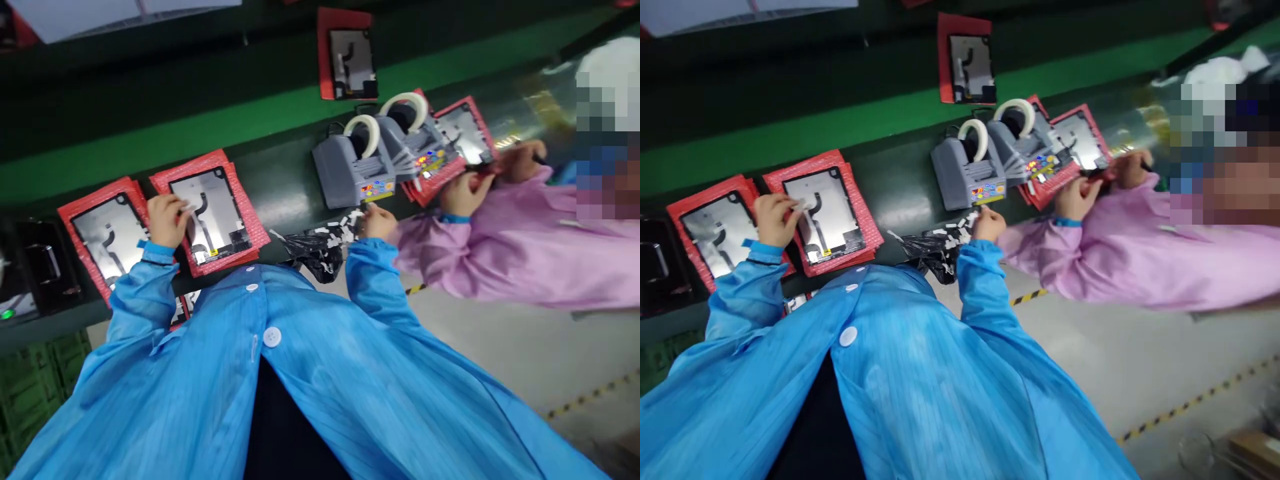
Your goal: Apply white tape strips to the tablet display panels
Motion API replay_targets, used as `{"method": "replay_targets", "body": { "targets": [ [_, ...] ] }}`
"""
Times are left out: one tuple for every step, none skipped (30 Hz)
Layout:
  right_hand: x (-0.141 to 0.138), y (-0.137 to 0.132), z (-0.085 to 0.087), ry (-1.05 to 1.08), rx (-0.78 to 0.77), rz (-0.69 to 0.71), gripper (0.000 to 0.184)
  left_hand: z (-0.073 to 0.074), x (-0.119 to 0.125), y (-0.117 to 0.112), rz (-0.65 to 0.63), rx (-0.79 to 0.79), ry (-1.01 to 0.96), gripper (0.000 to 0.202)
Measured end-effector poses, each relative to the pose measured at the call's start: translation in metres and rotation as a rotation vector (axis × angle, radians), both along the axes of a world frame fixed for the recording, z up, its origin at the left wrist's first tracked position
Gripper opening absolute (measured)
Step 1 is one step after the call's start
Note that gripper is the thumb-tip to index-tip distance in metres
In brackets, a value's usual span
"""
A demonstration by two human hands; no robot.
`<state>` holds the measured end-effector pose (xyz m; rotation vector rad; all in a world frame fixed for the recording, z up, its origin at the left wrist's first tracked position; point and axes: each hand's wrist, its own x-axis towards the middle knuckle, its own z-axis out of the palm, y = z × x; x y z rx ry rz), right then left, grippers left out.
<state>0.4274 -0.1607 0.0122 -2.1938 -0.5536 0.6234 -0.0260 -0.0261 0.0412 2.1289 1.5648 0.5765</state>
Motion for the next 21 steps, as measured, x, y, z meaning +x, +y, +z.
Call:
{"method": "replay_targets", "body": {
  "targets": [
    [-0.011,-0.001,0.005,-0.046,0.016,-0.091,0.026,0.000,0.002,0.002,-0.074,-0.026,-0.003,0.015],
    [-0.024,-0.001,0.010,-0.080,0.045,-0.163,0.026,-0.001,0.004,0.005,-0.156,-0.060,0.000,0.017],
    [-0.040,0.001,0.016,-0.069,0.084,-0.171,0.025,-0.003,0.005,0.008,-0.200,-0.086,0.007,0.018],
    [-0.058,0.006,0.021,-0.016,0.122,-0.101,0.025,-0.006,0.005,0.011,-0.240,-0.107,0.011,0.020],
    [-0.078,0.014,0.025,0.057,0.154,0.020,0.025,-0.010,0.005,0.014,-0.278,-0.121,0.015,0.021],
    [-0.100,0.024,0.028,0.136,0.176,0.183,0.026,-0.015,0.004,0.016,-0.312,-0.129,0.019,0.023],
    [-0.123,0.037,0.030,0.196,0.189,0.345,0.027,-0.020,0.003,0.018,-0.350,-0.134,0.024,0.025],
    [-0.146,0.053,0.031,0.230,0.193,0.481,0.027,-0.024,0.002,0.019,-0.383,-0.138,0.034,0.027],
    [-0.168,0.070,0.030,0.242,0.182,0.599,0.026,-0.028,0.000,0.020,-0.406,-0.139,0.047,0.028],
    [-0.188,0.087,0.029,0.236,0.157,0.690,0.024,-0.032,-0.001,0.020,-0.421,-0.139,0.061,0.029],
    [-0.206,0.103,0.026,0.219,0.112,0.764,0.021,-0.034,-0.002,0.019,-0.432,-0.137,0.076,0.029],
    [-0.221,0.118,0.024,0.192,0.050,0.829,0.017,-0.036,-0.004,0.019,-0.437,-0.131,0.090,0.030],
    [-0.235,0.131,0.022,0.157,-0.017,0.884,0.014,-0.038,-0.004,0.018,-0.438,-0.123,0.101,0.031],
    [-0.246,0.140,0.021,0.113,-0.086,0.929,0.013,-0.039,-0.005,0.018,-0.440,-0.116,0.109,0.031],
    [-0.255,0.146,0.020,0.062,-0.151,0.966,0.013,-0.040,-0.005,0.018,-0.443,-0.110,0.114,0.031],
    [-0.262,0.150,0.021,0.005,-0.210,0.993,0.015,-0.040,-0.005,0.017,-0.446,-0.107,0.118,0.030],
    [-0.267,0.152,0.022,-0.051,-0.261,1.013,0.017,-0.041,-0.004,0.017,-0.449,-0.106,0.120,0.030],
    [-0.272,0.153,0.024,-0.103,-0.304,1.029,0.019,-0.041,-0.004,0.017,-0.452,-0.107,0.121,0.031],
    [-0.275,0.153,0.027,-0.146,-0.342,1.041,0.021,-0.042,-0.003,0.017,-0.454,-0.107,0.119,0.032],
    [-0.277,0.153,0.029,-0.176,-0.371,1.054,0.022,-0.042,-0.003,0.017,-0.453,-0.106,0.114,0.033],
    [-0.278,0.153,0.032,-0.195,-0.394,1.068,0.023,-0.043,-0.003,0.017,-0.447,-0.106,0.106,0.034]
  ]
}}
